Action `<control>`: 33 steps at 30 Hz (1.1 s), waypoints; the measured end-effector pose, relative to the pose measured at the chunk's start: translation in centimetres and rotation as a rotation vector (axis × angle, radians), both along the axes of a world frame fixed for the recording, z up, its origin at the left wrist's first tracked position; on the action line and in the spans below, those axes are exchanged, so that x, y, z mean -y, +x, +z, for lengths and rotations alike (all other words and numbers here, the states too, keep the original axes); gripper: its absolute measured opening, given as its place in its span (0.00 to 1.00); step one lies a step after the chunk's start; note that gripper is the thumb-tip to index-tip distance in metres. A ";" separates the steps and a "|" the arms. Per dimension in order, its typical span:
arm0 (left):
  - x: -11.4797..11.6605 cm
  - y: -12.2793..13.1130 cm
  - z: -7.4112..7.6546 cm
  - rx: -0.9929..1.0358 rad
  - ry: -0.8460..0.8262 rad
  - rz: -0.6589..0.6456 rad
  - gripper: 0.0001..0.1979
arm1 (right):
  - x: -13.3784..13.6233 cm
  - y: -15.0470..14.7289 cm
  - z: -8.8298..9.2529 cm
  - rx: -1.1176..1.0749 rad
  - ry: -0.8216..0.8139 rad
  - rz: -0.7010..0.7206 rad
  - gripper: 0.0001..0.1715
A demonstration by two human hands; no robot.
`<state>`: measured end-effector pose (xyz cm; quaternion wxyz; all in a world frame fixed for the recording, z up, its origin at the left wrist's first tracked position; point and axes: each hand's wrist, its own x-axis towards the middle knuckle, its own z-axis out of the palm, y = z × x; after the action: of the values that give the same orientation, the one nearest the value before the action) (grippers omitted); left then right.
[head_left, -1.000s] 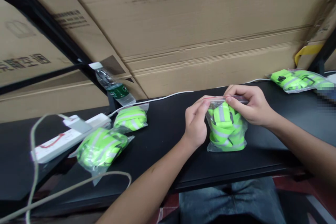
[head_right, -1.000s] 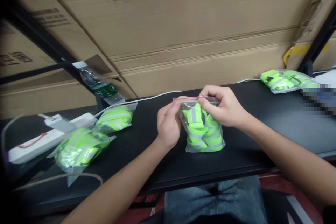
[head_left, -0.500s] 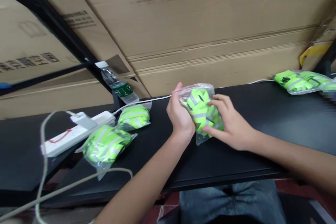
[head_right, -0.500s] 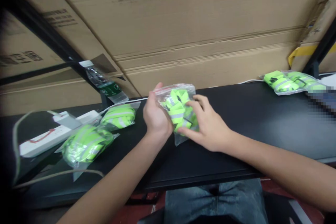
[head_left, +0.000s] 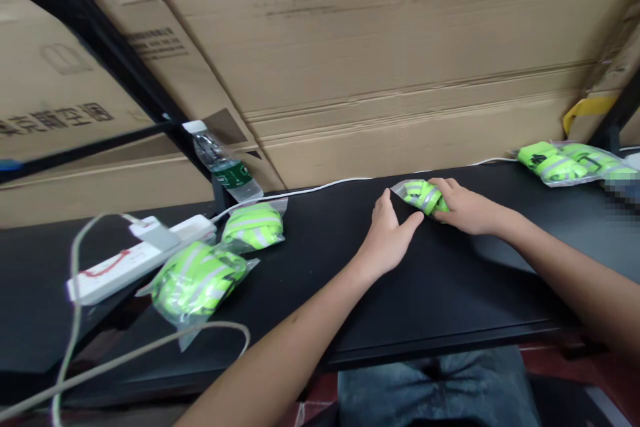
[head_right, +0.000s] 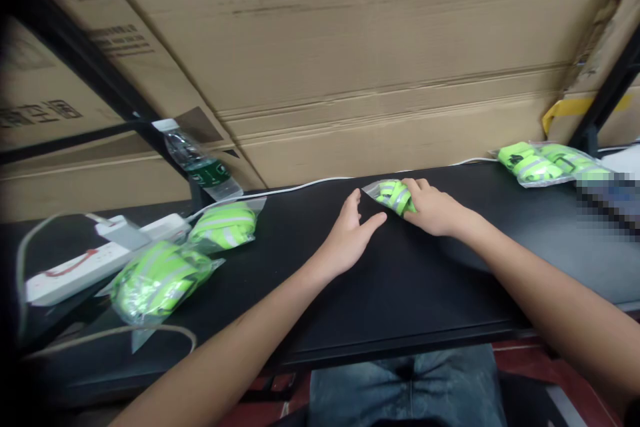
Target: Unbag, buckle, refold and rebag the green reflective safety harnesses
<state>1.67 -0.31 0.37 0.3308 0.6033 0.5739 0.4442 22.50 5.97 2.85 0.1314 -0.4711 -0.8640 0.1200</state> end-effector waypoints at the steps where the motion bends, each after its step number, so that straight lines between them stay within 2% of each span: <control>1: 0.0 -0.1 0.2 -0.037 0.020 -0.001 0.41 | -0.1 0.0 -0.1 0.019 -0.010 0.031 0.40; 4: 0.0 -0.5 1.1 -0.098 0.118 0.025 0.32 | -0.4 -0.1 -0.2 0.049 0.011 0.067 0.43; 6: 0.0 -0.8 1.8 -0.113 0.172 0.046 0.27 | -1.3 0.5 -0.2 0.065 0.066 0.049 0.39; 8: 0.0 -1.1 2.4 -0.114 0.201 0.058 0.23 | -2.8 2.2 0.2 0.083 0.129 0.029 0.34; 10: 0.0 -1.5 2.8 -0.116 0.216 0.058 0.18 | -4.6 5.1 0.9 0.083 0.215 -0.027 0.30; 11: 0.0 -1.7 3.0 -0.124 0.230 0.051 0.14 | -5.4 6.9 1.4 0.065 0.273 -0.104 0.29; 14: 0.0 -2.6 3.6 -0.202 0.320 0.015 0.07 | -7.0 12.6 2.1 -0.058 0.554 -0.505 0.32; 17: -0.3 -3.8 4.2 -0.352 0.370 0.034 0.08 | -8.1 17.0 1.2 -0.198 0.868 -0.830 0.37; 19: -0.7 -4.8 4.5 -0.458 0.316 0.090 0.10 | -9.4 19.2 -0.2 -0.175 0.821 -0.911 0.35; 21: -1.1 -5.7 4.7 -0.522 0.240 0.159 0.12 | -11.2 21.1 -1.8 -0.176 0.668 -0.946 0.35; 22: -1.2 -6.2 4.8 -0.534 0.220 0.193 0.12 | -12.2 21.9 -2.5 -0.163 0.529 -0.962 0.37; 23: -1.4 -6.7 4.9 -0.533 0.219 0.225 0.13 | -13.1 22.6 -3.1 -0.167 0.500 -0.985 0.40; 25: -1.6 -7.8 5.2 -0.530 0.258 0.289 0.13 | -14.3 23.6 -4.0 -0.159 0.485 -1.004 0.42; 28: -1.9 -10.1 5.7 -0.626 0.255 0.470 0.14 | -14.0 23.5 -4.1 -0.138 0.577 -1.002 0.40; 31: -2.3 -13.7 5.5 -0.710 0.188 0.748 0.20 | -12.5 21.6 -3.1 -0.126 0.705 -0.967 0.39; 33: -2.8 -16.8 4.9 -0.603 0.185 0.840 0.27 | -12.0 19.7 -2.3 -0.144 0.775 -0.933 0.37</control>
<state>-15.15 2.48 5.31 -0.1103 0.4488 0.7945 0.3939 42.15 17.93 0.59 0.3899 -0.7085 -0.5362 -0.2419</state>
